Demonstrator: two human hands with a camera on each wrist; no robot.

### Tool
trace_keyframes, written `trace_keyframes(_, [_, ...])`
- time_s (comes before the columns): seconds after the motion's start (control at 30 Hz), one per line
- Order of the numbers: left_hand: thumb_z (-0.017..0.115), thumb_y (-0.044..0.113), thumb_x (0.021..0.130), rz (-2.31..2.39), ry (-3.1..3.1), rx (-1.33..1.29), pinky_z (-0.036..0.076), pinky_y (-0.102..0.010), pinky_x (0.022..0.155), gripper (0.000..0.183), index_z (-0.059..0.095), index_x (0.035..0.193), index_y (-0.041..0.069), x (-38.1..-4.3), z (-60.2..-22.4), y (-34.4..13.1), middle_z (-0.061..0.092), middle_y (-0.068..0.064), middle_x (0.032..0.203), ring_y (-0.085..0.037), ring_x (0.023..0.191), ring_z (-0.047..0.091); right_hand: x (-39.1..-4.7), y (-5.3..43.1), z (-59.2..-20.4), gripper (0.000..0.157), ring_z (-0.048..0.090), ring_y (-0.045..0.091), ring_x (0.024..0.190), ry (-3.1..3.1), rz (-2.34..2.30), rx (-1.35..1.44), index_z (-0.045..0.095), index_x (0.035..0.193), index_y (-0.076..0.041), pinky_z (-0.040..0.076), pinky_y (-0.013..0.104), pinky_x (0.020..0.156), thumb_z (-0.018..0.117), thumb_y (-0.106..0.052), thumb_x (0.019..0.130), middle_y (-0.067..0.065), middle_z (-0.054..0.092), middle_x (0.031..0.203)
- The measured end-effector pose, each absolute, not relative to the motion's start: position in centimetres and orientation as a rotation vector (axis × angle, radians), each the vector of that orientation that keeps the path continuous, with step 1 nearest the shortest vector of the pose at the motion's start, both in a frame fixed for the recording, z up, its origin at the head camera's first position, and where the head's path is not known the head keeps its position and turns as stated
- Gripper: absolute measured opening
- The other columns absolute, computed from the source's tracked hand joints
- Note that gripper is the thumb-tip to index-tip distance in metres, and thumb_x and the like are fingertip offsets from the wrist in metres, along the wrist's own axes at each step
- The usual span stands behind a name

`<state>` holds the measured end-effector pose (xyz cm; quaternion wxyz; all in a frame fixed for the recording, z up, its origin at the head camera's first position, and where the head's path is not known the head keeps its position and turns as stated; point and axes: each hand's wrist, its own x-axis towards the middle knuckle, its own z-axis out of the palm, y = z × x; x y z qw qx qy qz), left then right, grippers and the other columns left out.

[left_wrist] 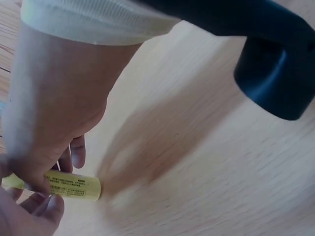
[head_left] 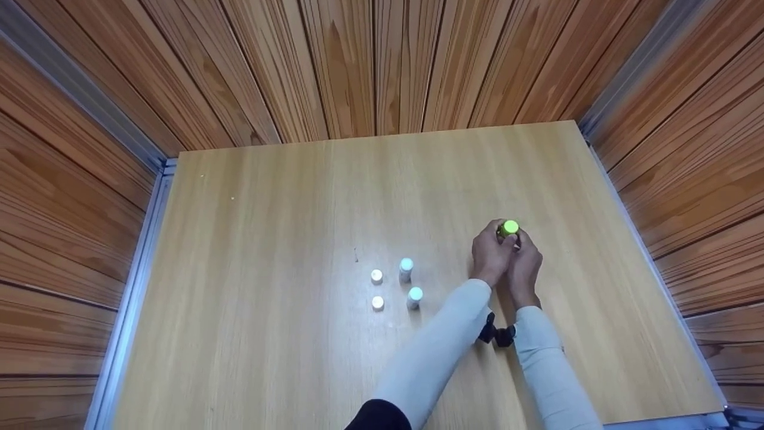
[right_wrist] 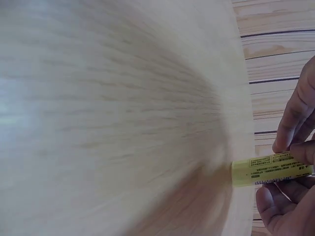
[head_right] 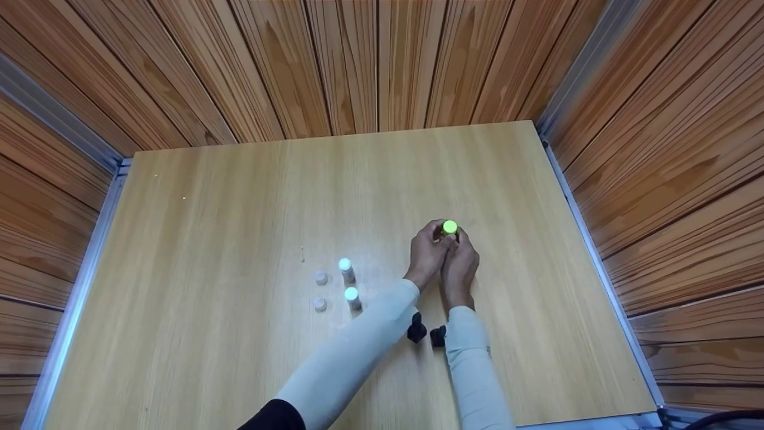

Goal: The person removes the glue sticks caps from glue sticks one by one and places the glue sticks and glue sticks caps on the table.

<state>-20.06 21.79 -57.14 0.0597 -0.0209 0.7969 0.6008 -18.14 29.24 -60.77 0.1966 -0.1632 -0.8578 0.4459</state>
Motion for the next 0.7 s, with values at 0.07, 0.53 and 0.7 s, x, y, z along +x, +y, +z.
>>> trace_keyframes(0.07, [0.068,0.011,0.089,1.82,2.422,-0.084,0.046,-0.017,0.08,0.03,0.065,0.118,0.012,-20.0,-57.1,21.7,0.068,0.005,0.108,0.0,0.088,0.059,-17.9,29.1,-60.8,0.031,0.064,0.037,0.099,-2.401,1.227,-0.441,0.06,0.122,0.007,0.052,0.046,0.083,0.056,0.003,0.092,0.024,0.064,0.116])
trace_keyframes(0.53, [0.072,0.014,0.086,1.659,2.6,-0.087,0.048,-0.017,0.081,0.025,0.069,0.111,0.013,-19.7,-56.3,20.7,0.069,0.006,0.101,-0.003,0.091,0.062,-17.1,28.0,-60.8,0.022,0.065,0.032,0.096,-2.392,1.231,-0.321,0.064,0.111,0.007,0.052,0.035,0.08,0.059,0.007,0.09,0.021,0.067,0.108])
trace_keyframes(0.7, [0.072,0.014,0.087,1.573,2.633,-0.102,0.048,-0.018,0.083,0.024,0.069,0.11,0.013,-19.8,-56.0,20.4,0.069,0.006,0.101,-0.006,0.096,0.063,-17.0,27.6,-60.9,0.019,0.064,0.028,0.097,-2.402,1.251,-0.34,0.065,0.109,0.006,0.047,0.026,0.078,0.056,0.005,0.092,0.019,0.068,0.106])
